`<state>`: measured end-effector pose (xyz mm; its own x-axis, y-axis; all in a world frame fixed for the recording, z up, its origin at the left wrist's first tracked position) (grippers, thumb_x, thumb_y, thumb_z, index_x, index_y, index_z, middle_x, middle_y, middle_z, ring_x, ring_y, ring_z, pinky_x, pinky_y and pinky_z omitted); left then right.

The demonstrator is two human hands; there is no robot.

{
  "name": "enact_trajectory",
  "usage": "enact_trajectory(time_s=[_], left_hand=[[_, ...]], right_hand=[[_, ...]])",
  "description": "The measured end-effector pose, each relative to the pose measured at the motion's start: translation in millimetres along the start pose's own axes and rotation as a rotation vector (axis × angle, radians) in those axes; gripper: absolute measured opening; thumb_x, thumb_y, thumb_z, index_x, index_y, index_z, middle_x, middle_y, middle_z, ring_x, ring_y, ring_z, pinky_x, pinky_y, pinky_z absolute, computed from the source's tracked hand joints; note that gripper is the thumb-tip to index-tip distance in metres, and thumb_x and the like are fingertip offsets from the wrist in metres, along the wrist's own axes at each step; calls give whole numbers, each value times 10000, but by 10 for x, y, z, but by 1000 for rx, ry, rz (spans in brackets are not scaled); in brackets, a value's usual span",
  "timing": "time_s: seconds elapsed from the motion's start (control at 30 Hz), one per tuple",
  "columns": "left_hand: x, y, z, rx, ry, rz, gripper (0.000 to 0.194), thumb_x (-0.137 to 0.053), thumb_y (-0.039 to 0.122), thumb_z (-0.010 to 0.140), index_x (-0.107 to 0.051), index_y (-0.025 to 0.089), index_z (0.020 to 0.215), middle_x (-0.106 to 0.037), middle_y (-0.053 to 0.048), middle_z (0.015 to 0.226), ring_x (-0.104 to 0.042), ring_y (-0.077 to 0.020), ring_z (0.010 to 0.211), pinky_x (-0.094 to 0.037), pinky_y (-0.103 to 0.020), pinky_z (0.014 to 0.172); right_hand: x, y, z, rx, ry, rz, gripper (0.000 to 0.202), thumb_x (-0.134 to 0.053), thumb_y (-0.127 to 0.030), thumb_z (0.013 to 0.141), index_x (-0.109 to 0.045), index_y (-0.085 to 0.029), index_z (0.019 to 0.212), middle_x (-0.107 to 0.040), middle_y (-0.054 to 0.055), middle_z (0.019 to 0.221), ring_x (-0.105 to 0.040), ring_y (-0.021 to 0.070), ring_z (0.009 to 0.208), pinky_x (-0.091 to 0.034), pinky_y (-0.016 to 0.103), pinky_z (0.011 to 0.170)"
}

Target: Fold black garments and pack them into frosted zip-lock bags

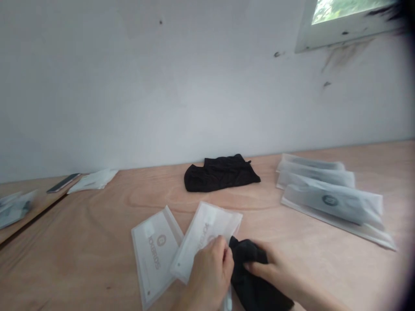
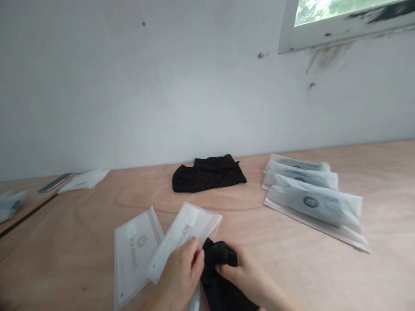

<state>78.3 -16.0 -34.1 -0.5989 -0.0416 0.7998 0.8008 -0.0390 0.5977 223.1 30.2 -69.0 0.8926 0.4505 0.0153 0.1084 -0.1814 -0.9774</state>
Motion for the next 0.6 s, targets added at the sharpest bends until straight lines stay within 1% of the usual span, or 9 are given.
enact_trajectory(time_s=[0.03, 0.1, 0.17, 0.2, 0.3, 0.37, 0.43, 0.5, 0.6], left_hand=[[-23, 50, -14, -24, -47, 75, 192, -353, 155, 899, -460, 209, 749, -606, -25, 740, -592, -186, 690, -330, -273, 581], [-64, 148, -35, -50, -105, 177, 182, -360, 114, 869, -492, 206, 786, -645, -49, 786, -627, -214, 721, -323, -289, 573], [-79, 237, -38, -60, -108, 209, 196, -351, 98, 863, -508, 206, 819, -659, -59, 798, -642, -225, 730, -322, -296, 565], [-81, 278, -34, -71, -102, 213, 202, -343, 101, 870, -510, 206, 831, -661, -61, 800, -645, -226, 730, -324, -298, 564], [-95, 368, -34, -117, -95, 227, 214, -323, 131, 899, -511, 208, 830, -665, -66, 803, -653, -231, 729, -323, -306, 559], [-127, 403, -55, -147, -115, 235, 208, -334, 128, 891, -511, 208, 817, -667, -67, 797, -659, -234, 718, -310, -309, 544], [-157, 428, -76, -158, -113, 238, 205, -343, 116, 879, -512, 206, 806, -665, -66, 773, -659, -230, 685, -294, -309, 528], [-174, 450, -73, -143, -75, 238, 205, -345, 112, 875, -510, 206, 796, -658, -65, 746, -653, -226, 656, -282, -308, 519], [-196, 496, -15, -136, -43, 190, 194, -362, 114, 872, -508, 204, 781, -652, -64, 741, -644, -224, 663, -292, -303, 530]], right_hand=[[46, -22, 16, 1, 19, -3, 270, -682, -261, 624, -705, -179, 880, -754, 31, 857, -675, 290, 904, -528, 386, 806], [136, -60, 44, 24, 126, 91, 311, -658, -331, 693, -687, -172, 959, -748, 50, 887, -669, 290, 929, -527, 390, 806], [157, -97, 57, 96, 189, 146, 326, -617, -333, 738, -673, -167, 1013, -743, 60, 906, -668, 277, 921, -524, 394, 810], [128, -115, 62, 135, 163, 129, 315, -619, -276, 716, -680, -166, 1005, -743, 56, 897, -669, 271, 899, -524, 391, 809], [6, -166, 72, 239, 17, 1, 375, -595, -68, 552, -724, -166, 890, -745, 28, 844, -664, 268, 866, -513, 381, 837], [16, -191, 91, 278, 55, -16, 400, -569, -44, 533, -727, -165, 881, -744, 33, 879, -648, 283, 930, -485, 396, 897], [55, -203, 112, 295, 159, -3, 390, -561, -96, 609, -704, -154, 967, -732, 58, 959, -627, 293, 997, -463, 420, 933], [26, -192, 122, 291, 218, 27, 385, -542, -159, 705, -662, -145, 1070, -718, 75, 1006, -637, 279, 991, -488, 414, 903], [-166, -181, 114, 321, 205, 43, 323, -448, -247, 857, -662, -148, 1077, -731, 59, 817, -691, 223, 777, -560, 337, 723]])
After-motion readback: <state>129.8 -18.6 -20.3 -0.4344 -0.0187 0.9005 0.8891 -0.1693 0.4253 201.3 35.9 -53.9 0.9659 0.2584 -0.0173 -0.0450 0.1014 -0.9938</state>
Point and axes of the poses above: each hand's wrist, its own z-axis towards the middle knuckle, its own x-axis out of the back of the hand, y = z × x, the point moved 5 cm from there along z, towards the middle knuckle
